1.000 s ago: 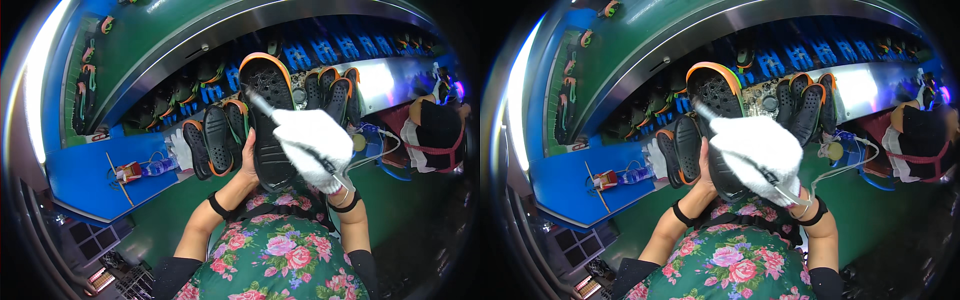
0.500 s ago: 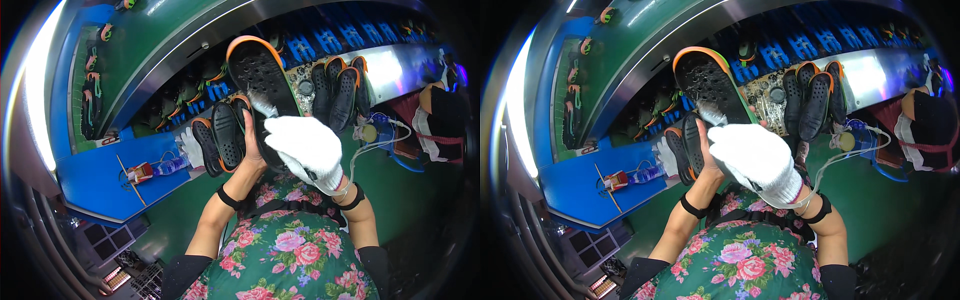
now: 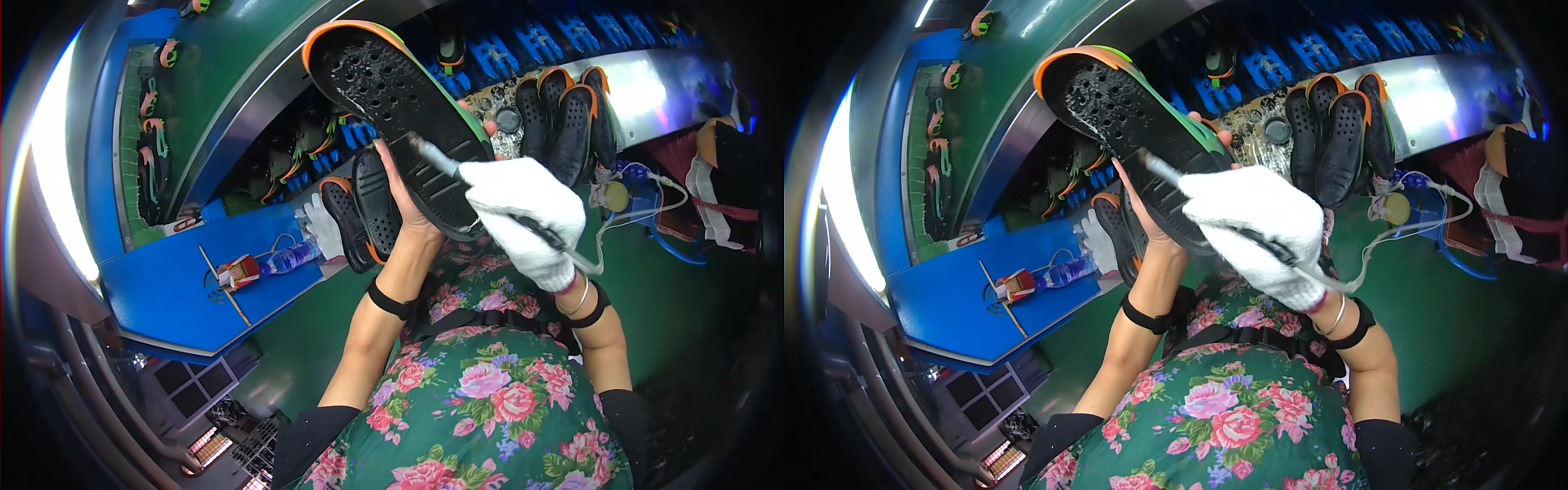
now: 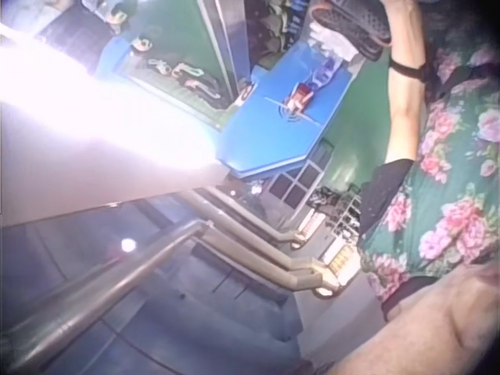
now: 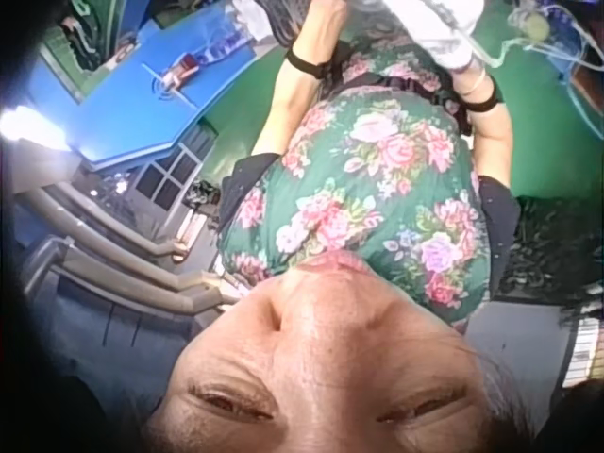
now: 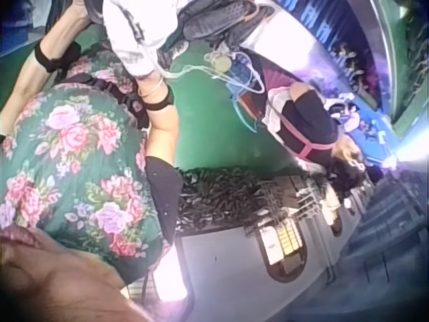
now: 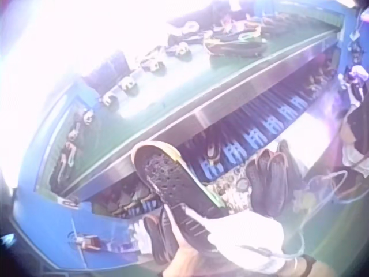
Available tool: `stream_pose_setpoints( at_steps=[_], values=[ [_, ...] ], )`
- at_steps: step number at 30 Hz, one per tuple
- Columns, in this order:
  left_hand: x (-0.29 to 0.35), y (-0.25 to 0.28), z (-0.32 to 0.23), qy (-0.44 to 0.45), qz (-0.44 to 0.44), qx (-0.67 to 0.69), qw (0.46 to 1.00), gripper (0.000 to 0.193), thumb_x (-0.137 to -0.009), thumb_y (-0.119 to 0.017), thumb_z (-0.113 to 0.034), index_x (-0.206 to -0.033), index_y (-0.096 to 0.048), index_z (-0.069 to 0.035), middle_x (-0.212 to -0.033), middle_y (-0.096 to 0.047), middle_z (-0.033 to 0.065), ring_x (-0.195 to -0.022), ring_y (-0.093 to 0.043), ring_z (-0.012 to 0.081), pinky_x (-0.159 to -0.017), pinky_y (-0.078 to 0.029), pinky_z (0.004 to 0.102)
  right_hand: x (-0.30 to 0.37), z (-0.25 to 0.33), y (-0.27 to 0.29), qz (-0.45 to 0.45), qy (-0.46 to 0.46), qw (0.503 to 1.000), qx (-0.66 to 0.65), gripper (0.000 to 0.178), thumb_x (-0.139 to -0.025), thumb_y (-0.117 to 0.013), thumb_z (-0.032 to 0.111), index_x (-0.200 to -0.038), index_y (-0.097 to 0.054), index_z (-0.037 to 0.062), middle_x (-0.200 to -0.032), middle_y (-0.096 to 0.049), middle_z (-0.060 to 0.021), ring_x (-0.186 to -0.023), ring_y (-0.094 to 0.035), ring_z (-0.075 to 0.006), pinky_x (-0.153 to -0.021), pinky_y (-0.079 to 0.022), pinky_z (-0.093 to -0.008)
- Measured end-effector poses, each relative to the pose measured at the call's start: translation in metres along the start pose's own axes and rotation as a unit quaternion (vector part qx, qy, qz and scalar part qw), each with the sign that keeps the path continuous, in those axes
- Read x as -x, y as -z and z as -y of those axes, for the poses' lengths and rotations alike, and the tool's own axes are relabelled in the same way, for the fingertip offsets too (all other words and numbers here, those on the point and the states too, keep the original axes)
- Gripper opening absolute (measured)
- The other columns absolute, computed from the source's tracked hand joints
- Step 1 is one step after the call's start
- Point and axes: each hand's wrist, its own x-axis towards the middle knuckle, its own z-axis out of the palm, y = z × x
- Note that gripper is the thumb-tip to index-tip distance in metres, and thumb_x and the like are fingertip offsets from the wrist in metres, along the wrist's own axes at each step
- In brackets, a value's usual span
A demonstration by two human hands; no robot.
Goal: Apply adhesive or primer to the bottom and edges of shoe soles using a brush on a manufacturing line.
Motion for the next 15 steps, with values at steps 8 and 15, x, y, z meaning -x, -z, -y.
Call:
stream_pose_setpoints(
  at_steps=[8,15],
  values=[
    [-0.002,0.005,-0.012,0.023,-0.004,-0.014,1.0,0.105,-0.085,-0.04,-0.089,-0.152,-0.04,-0.008,-0.139,-0.054,0.0301,-0.11,-0.064,0.0461,-0.092,-0.057,0.0562,0.001,0.002,0.002,0.07,0.06,0.993,-0.075,0.019,-0.079,-0.078,0.001,-0.098,-0.078,0.0049,-0.106,-0.077,-0.0134,-0.093,-0.075,-0.0281,-0.08,-0.059,-0.0369],
    [-0.002,0.012,-0.014,0.033,0.044,-0.011,0.998,0.107,-0.085,-0.04,-0.089,-0.157,-0.035,-0.009,-0.148,-0.047,0.0265,-0.118,-0.06,0.0476,-0.094,-0.056,0.0598,0.016,0.004,0.002,0.123,0.066,0.988,-0.07,0.023,-0.077,-0.08,0.001,-0.098,-0.079,0.0083,-0.104,-0.078,-0.011,-0.094,-0.075,-0.0261,-0.082,-0.059,-0.0351]
  ],
)
